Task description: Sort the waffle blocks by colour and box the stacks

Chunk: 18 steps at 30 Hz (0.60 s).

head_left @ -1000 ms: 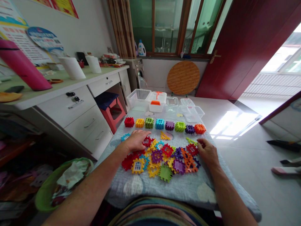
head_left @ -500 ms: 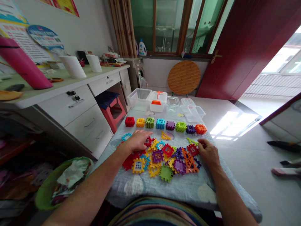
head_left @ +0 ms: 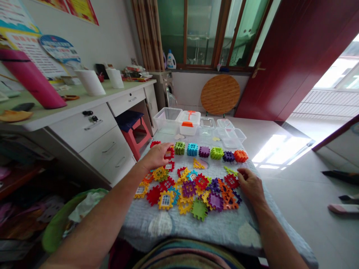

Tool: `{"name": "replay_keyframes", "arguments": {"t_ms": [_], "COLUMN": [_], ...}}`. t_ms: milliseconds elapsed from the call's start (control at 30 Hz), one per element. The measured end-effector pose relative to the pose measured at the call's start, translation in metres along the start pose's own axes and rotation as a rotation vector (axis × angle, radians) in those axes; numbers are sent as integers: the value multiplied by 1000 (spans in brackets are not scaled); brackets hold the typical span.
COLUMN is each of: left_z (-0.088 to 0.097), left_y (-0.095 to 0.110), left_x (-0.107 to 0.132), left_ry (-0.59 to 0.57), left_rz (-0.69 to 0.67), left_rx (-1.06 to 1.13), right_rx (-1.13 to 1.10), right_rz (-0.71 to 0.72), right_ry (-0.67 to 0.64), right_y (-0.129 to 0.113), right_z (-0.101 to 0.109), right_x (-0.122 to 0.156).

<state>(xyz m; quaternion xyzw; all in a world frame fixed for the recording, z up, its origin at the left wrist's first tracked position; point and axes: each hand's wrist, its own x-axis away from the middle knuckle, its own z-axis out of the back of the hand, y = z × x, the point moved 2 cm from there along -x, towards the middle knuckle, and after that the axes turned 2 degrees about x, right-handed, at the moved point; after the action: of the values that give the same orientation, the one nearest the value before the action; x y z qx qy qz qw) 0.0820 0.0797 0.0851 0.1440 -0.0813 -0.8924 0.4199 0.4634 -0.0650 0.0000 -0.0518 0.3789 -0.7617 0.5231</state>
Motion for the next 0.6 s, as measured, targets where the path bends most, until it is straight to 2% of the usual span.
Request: {"name": "replay_keyframes", "arguments": {"t_ms": [67, 167, 267, 433, 600], "left_z": [12, 22, 24, 17, 11], "left_y": [-28, -70, -95, -105, -107], "left_x": [-9, -23, -37, -50, -53], "left_ry": [13, -79, -157, -256, -257], "left_rz": [80, 234, 248, 231, 208], "left_rx": [-38, -117, -139, -125, -98], "right_rx": [0, -2, -3, -1, 5], "right_rz": [-4, -11, -12, -22, -25], "right_ry": [-1, 4, 3, -5, -4], "right_y": [0, 0, 0, 1, 0], "right_z": [0, 1, 1, 1, 1], "right_x": [0, 0, -1, -1, 0]}}
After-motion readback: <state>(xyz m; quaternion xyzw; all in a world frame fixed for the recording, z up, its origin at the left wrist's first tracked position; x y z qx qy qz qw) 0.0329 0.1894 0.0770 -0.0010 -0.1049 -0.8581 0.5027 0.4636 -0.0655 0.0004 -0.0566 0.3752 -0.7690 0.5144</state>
